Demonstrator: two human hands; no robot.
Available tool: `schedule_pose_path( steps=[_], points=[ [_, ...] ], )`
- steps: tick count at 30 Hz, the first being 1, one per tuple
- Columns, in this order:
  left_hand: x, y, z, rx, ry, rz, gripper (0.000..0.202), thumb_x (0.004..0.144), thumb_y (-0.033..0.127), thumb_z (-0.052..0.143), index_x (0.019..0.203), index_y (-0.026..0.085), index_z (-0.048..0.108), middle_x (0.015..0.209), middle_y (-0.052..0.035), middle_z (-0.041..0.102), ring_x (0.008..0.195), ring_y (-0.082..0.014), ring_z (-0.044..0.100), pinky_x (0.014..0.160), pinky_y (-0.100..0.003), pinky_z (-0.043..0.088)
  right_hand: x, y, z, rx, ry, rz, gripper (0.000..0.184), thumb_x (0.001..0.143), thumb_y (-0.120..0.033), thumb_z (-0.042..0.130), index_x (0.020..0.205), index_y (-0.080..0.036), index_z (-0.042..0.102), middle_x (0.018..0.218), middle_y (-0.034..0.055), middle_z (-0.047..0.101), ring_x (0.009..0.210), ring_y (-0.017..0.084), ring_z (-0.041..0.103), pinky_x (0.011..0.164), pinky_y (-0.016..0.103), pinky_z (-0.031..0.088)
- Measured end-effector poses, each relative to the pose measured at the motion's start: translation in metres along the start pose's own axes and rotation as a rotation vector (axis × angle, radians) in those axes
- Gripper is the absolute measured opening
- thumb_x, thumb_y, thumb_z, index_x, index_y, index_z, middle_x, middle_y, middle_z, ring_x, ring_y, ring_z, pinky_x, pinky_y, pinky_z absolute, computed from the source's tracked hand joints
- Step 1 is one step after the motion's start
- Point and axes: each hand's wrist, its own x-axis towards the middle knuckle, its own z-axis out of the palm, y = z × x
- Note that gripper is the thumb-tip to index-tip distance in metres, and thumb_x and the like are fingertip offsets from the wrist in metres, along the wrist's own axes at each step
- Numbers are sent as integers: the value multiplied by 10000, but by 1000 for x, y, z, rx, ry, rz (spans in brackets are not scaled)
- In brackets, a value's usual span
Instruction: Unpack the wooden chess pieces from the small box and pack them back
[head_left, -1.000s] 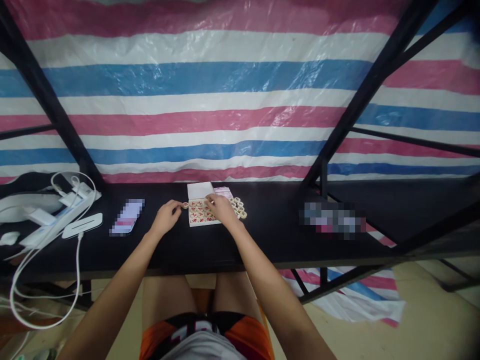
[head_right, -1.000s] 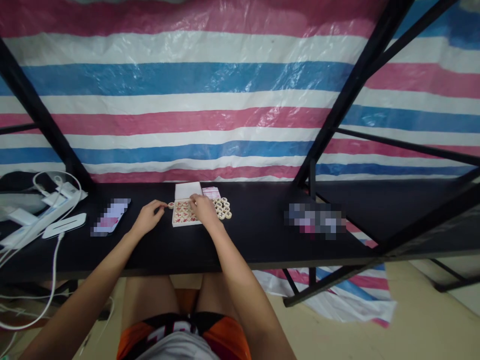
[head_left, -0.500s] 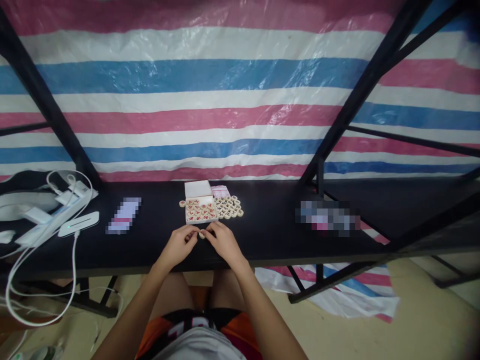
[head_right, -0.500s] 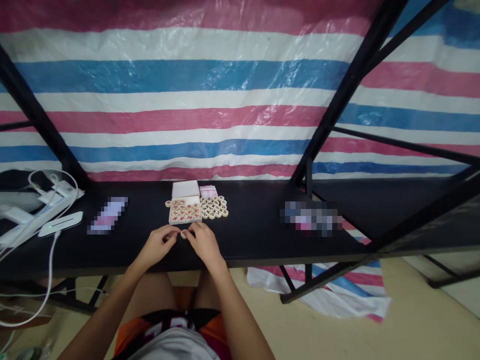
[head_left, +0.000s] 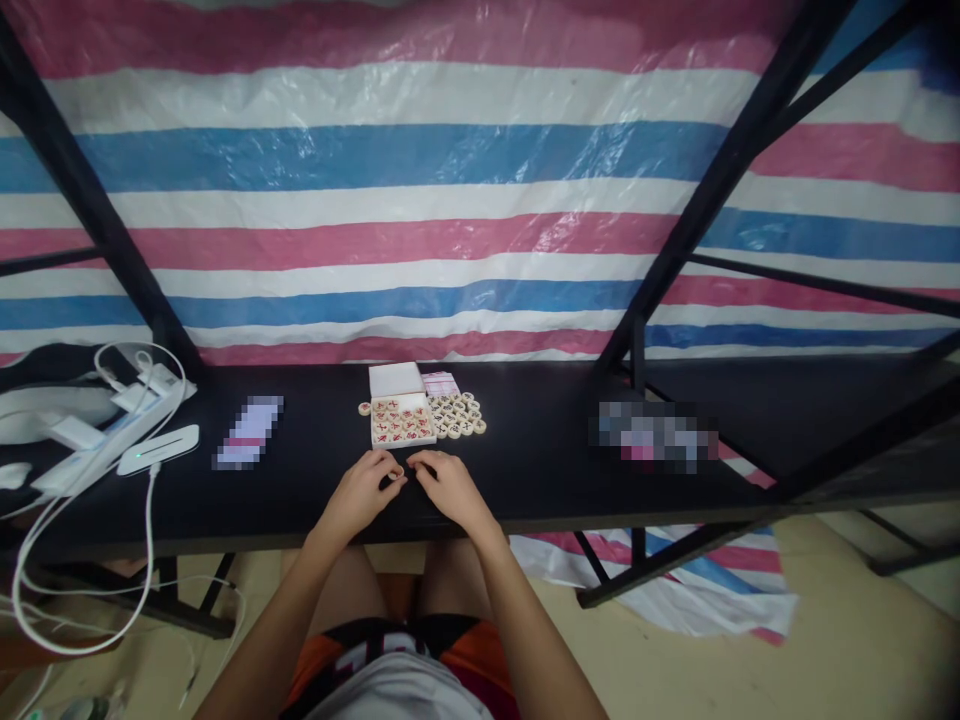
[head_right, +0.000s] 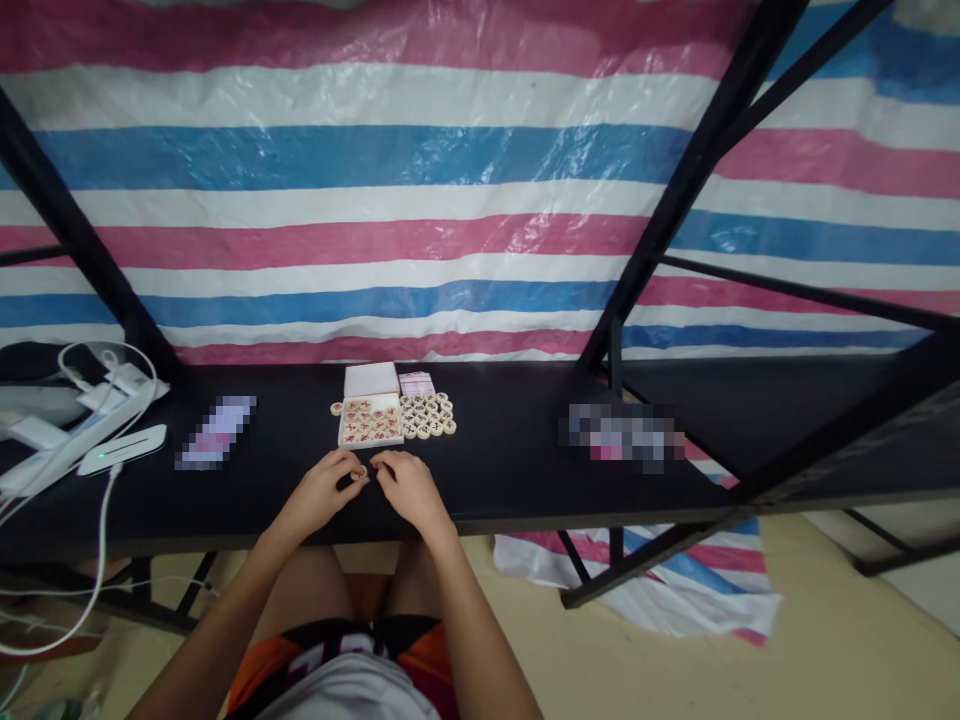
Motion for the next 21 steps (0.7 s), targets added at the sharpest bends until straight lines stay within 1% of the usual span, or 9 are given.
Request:
schedule_pose_path(
  steps=[5,7,9,12,15,18,21],
  points=[
    [-10,3,2,101,58,-64,69,839,179,491,810,197,551,859,-18,563,814,-164,535,762,-297,448,0,2,2,-35,-12,-18,228,858,-182,499,1003,-234,667,956,26,684,880,162,612,815,287,452],
    [-15,0,0,143,78,-90,79,837,166,479,804,194,545,857,-26,565,817,-175,526,766,-310,444,0,2,2,-33,-10,-14,227,862,-186,495,1004,-235,665,956,25,681,870,159,608,808,283,451],
    [-16,-8,-5,166,93,-126,96,839,159,470,794,191,549,853,-34,572,830,-184,523,785,-321,443,-1,2,2,-28,-7,-14,226,864,-186,491,998,-234,666,946,24,679,868,157,606,814,281,446],
    [-10,-24,-15,216,119,-185,112,837,159,475,807,189,578,862,-46,585,860,-200,526,814,-333,441,-1,2,2,-39,-8,-17,222,861,-187,496,994,-236,668,921,20,676,861,156,604,813,281,441],
    [3,-35,-20,265,112,-211,149,848,184,479,895,182,620,947,-69,588,916,-214,532,827,-333,445,-1,2,2,-44,-8,-17,219,862,-189,498,992,-240,667,917,16,674,858,157,601,807,281,438],
    [14,-36,-17,305,87,-243,216,868,235,475,1004,180,634,1006,-84,573,964,-225,540,821,-330,453,-1,2,2,-44,-4,-14,220,865,-188,492,990,-238,666,918,17,671,853,153,598,809,280,436],
    [18,-34,-13,326,83,-249,250,870,240,471,1055,180,628,1015,-83,573,978,-223,546,837,-328,452,-1,1,2,-46,-3,-12,216,866,-190,493,988,-232,666,903,18,667,831,150,593,795,276,436]
  ],
)
